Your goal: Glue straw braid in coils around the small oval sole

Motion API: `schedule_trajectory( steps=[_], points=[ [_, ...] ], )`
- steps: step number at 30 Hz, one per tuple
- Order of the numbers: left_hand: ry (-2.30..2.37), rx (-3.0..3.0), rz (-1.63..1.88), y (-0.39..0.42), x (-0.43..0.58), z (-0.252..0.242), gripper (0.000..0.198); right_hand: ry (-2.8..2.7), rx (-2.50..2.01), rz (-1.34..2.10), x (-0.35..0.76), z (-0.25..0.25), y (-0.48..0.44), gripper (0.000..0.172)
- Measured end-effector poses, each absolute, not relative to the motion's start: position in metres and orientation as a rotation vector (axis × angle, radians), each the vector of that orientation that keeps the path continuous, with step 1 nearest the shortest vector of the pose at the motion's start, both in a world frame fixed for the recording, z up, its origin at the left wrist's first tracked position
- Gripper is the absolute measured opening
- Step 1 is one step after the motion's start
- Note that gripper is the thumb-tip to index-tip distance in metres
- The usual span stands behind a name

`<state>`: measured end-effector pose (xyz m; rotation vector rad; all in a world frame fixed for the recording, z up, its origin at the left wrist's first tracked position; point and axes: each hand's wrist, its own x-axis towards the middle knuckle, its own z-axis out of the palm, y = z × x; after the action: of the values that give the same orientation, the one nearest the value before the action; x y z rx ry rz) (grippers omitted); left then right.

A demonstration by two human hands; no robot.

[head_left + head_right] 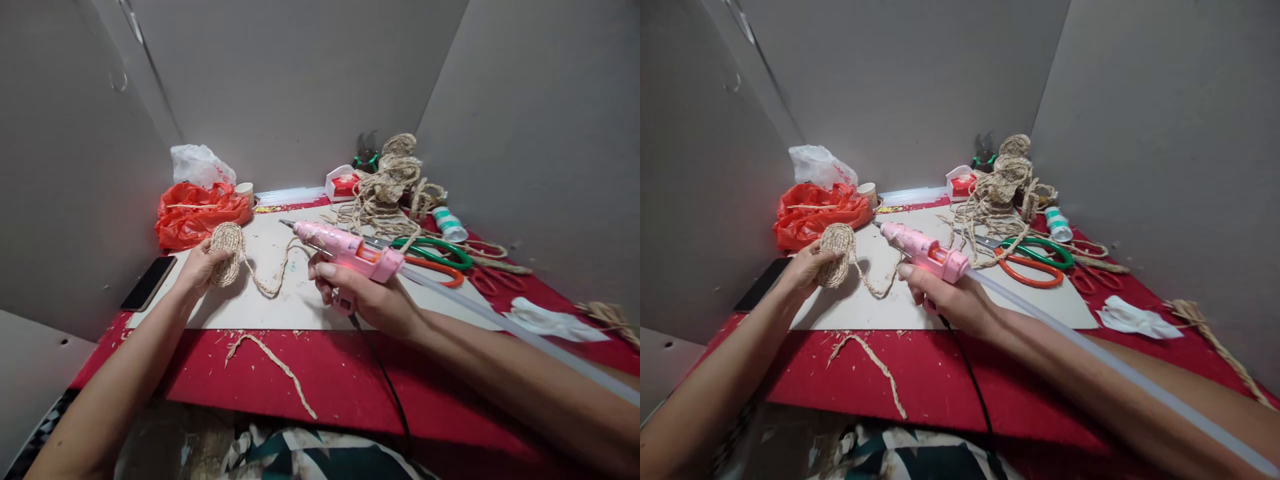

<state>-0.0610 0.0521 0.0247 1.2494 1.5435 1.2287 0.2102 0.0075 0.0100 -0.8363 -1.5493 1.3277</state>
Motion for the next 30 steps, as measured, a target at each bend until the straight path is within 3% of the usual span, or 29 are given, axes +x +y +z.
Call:
schedule_trajectory(
  steps=[5, 9, 15, 22, 30],
  points=[
    [1.249, 1.028, 1.305, 0.027, -0.043, 0.048, 0.032, -1.669, -0.653, 1.320, 0.203, 0.027, -0.015, 0.028],
    [1.185, 0.998, 1.310, 0.011, -0.026, 0.056, 0.031, -1.858, -0.481, 1.212, 0.196, 0.027, -0.024, 0.037],
    [1.179, 0.897, 1.277, 0.005, -0.017, 0.049, 0.024, -1.805, -0.526, 1.217, 0.195, 0.020, -0.016, 0.041],
    [1.185, 0.678, 1.237, 0.010, -0.018, 0.033, 0.010, -1.754, -0.636, 1.318, 0.193, 0.022, -0.013, 0.031],
    [1.144, 0.617, 1.165, 0.008, -0.019, 0.028, 0.010, -1.653, -0.656, 1.389, 0.189, 0.015, -0.008, 0.041]
  ],
)
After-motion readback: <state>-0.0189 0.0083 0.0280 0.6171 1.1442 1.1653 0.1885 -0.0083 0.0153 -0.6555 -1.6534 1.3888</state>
